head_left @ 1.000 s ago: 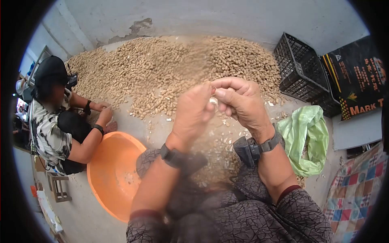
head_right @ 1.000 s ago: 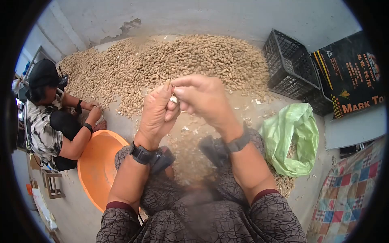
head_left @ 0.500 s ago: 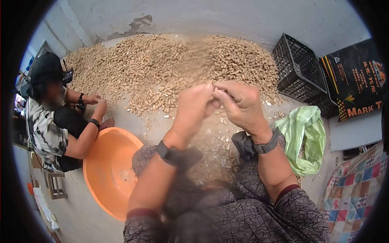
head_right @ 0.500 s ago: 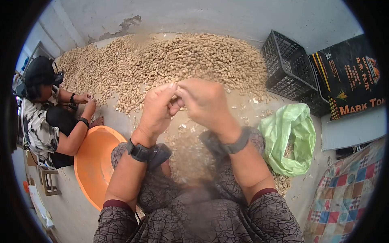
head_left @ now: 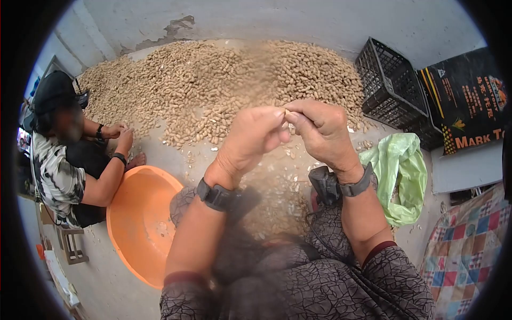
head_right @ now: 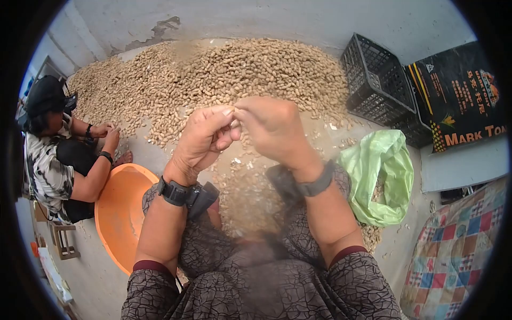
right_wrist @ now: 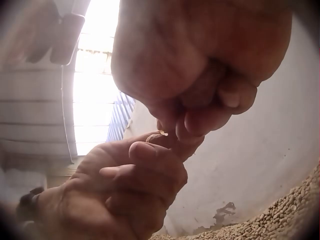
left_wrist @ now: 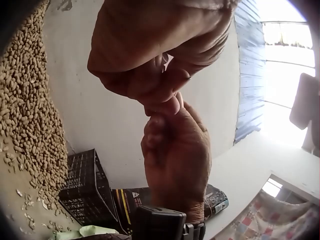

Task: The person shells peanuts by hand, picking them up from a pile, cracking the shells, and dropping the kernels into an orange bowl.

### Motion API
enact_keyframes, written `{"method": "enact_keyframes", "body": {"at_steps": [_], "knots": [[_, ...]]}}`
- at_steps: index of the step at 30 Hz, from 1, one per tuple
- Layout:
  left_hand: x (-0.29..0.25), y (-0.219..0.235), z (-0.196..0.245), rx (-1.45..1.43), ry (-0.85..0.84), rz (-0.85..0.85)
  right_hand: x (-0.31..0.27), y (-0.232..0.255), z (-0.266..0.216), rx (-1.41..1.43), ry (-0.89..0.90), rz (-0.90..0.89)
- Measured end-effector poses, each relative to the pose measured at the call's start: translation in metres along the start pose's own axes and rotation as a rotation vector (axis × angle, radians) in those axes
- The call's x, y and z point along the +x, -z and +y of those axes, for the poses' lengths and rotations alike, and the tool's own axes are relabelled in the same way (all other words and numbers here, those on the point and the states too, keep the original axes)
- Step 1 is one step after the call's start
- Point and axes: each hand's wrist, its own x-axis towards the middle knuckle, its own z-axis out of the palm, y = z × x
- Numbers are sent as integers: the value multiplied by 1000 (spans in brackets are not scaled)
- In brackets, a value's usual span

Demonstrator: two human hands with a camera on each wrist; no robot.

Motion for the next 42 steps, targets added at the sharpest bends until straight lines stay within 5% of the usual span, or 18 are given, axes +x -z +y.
{"method": "enact_keyframes", "body": {"at_steps": [5,7,9,11,17,27,29,32,42], "knots": [[7,2,-3,-149,49,48,1,9,-10,107,-149,-17],[9,9,-4,-305,44,60,1,19,-14,306,-332,-71],[7,11,-1,-350,26,52,5,28,-17,295,-314,-226],[6,9,3,-247,-56,132,7,32,-19,323,-524,-442],[-10,-12,8,224,-86,38,8,26,-13,514,-721,-328],[-11,-18,3,248,-160,30,9,9,-22,729,-793,-398],[-12,-16,5,74,-126,40,8,9,-22,799,-837,-317],[-11,-6,2,61,-110,79,5,10,-11,621,-694,-231],[-6,-5,-4,-85,-94,45,5,10,-19,590,-630,-132]]}}
